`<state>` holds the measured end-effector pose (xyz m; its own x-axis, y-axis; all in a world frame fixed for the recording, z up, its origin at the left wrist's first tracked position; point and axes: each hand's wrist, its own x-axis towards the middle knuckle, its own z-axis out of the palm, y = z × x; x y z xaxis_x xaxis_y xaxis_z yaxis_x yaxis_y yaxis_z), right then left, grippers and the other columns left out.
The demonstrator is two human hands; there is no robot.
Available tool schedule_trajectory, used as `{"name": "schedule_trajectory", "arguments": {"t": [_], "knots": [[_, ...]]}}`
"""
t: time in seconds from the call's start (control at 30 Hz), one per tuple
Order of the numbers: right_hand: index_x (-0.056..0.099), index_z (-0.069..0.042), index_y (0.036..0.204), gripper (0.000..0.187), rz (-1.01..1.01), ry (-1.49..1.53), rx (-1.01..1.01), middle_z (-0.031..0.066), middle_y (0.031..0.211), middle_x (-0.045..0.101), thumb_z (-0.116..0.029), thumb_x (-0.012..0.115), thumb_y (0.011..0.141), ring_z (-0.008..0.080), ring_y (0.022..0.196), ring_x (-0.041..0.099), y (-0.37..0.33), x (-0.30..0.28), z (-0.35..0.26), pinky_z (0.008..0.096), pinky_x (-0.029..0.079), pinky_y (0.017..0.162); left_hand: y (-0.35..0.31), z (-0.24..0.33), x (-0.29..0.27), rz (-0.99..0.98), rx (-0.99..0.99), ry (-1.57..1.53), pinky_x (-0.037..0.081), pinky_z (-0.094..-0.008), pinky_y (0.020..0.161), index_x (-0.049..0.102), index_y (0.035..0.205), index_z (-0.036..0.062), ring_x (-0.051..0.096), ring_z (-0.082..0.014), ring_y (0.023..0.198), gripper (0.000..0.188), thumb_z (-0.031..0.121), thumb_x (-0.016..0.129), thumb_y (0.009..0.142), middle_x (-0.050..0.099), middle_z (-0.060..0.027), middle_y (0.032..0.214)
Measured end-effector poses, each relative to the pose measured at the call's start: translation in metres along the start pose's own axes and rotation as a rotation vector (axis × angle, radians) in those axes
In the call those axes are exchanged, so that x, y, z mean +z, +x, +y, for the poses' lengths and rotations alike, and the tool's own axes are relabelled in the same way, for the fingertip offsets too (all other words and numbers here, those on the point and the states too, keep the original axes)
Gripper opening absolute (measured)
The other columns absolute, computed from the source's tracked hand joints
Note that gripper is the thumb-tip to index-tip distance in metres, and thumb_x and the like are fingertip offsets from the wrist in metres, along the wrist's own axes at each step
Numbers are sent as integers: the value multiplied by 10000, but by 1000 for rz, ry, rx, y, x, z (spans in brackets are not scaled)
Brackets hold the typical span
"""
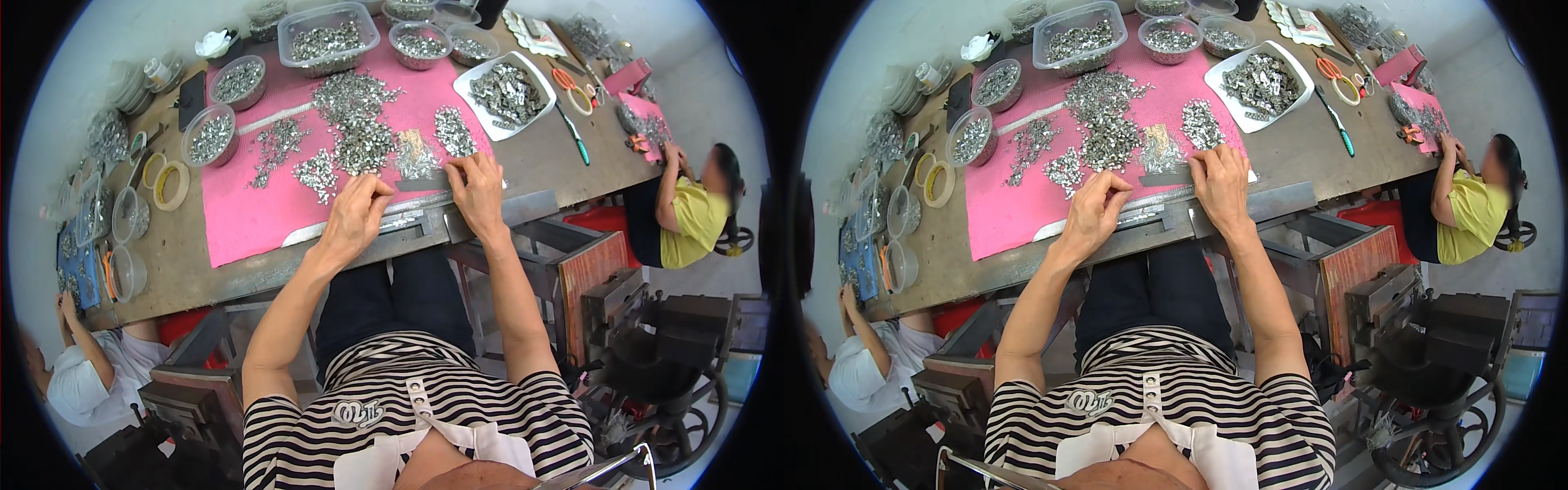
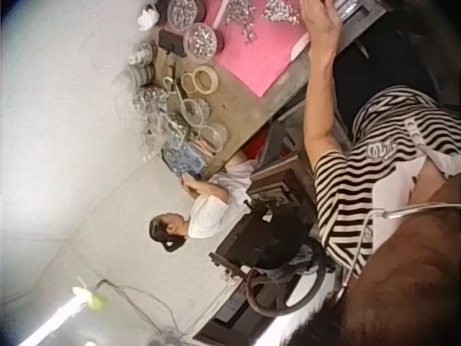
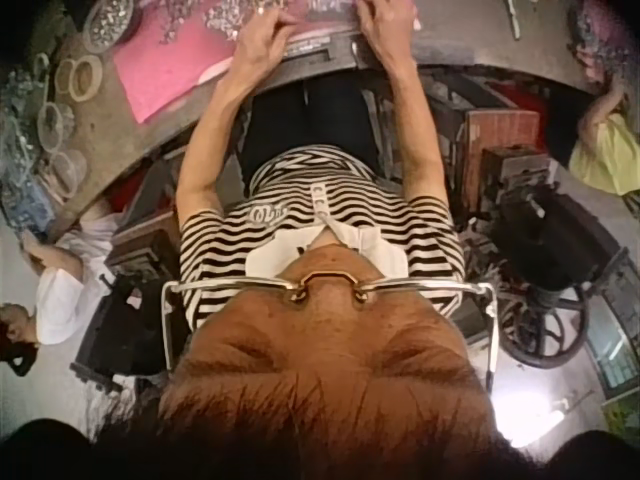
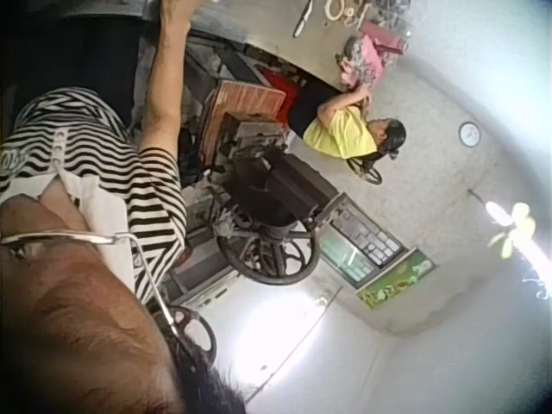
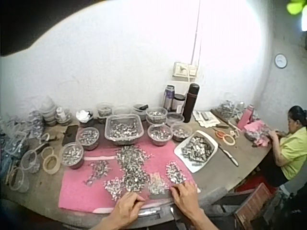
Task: The person repeatedly picks up small silver-colored metal pieces from a pink mat and places them into a metal jig. They then use a hand press to crimp or secure the pieces. The person continues this repetitive assembly process, moving finished pieces aside and selecting new ones from piles on the table.
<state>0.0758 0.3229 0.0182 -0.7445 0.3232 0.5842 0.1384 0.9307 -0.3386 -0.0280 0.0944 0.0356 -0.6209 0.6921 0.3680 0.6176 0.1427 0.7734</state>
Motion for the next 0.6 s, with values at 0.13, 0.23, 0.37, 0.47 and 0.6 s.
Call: {"name": "schedule_trajectory", "arguments": {"t": [0.13, 0.23, 0.37, 0.47, 0.6], "knots": [[737, -76, 913, 144, 15, -94, -40, 84, 894, 638, -177, 810, 840, 297, 895, 583, 2, 7, -1, 448, 412, 818, -12, 10, -6, 11, -92, -65, 544, -379, 747, 664, 996, -11, 682, -258, 806, 89, 29, 715, 935, 694, -120, 905], [741, -76, 889, 110, -9, -114, -24, 83, 880, 642, -156, 797, 841, 300, 889, 586, 4, 6, -1, 446, 413, 815, -20, 9, -6, -2, -88, -52, 546, -374, 771, 671, 985, -10, 678, -259, 830, 87, 35, 718, 928, 705, -118, 912], [743, -80, 885, 93, -28, -149, -31, 80, 887, 648, -146, 790, 838, 298, 884, 589, 5, 7, 2, 447, 411, 813, -25, 14, -9, -40, -61, -16, 532, -384, 799, 679, 978, -5, 670, -270, 887, 74, 48, 706, 933, 705, -112, 946], [742, -82, 882, 94, -25, -153, -49, 80, 888, 646, -153, 787, 841, 298, 885, 589, 5, 6, 3, 447, 409, 816, -26, 17, -7, -38, -24, 8, 508, -393, 826, 681, 976, -1, 651, -282, 912, 70, 56, 698, 939, 698, -108, 966], [747, -81, 879, 92, -39, -111, -36, 85, 893, 647, -160, 783, 847, 301, 897, 591, 7, 5, 2, 446, 407, 825, -30, 14, 0, -22, 10, 74, 478, -395, 842, 678, 982, 10, 629, -287, 903, 74, 68, 699, 940, 682, -100, 954]]}}
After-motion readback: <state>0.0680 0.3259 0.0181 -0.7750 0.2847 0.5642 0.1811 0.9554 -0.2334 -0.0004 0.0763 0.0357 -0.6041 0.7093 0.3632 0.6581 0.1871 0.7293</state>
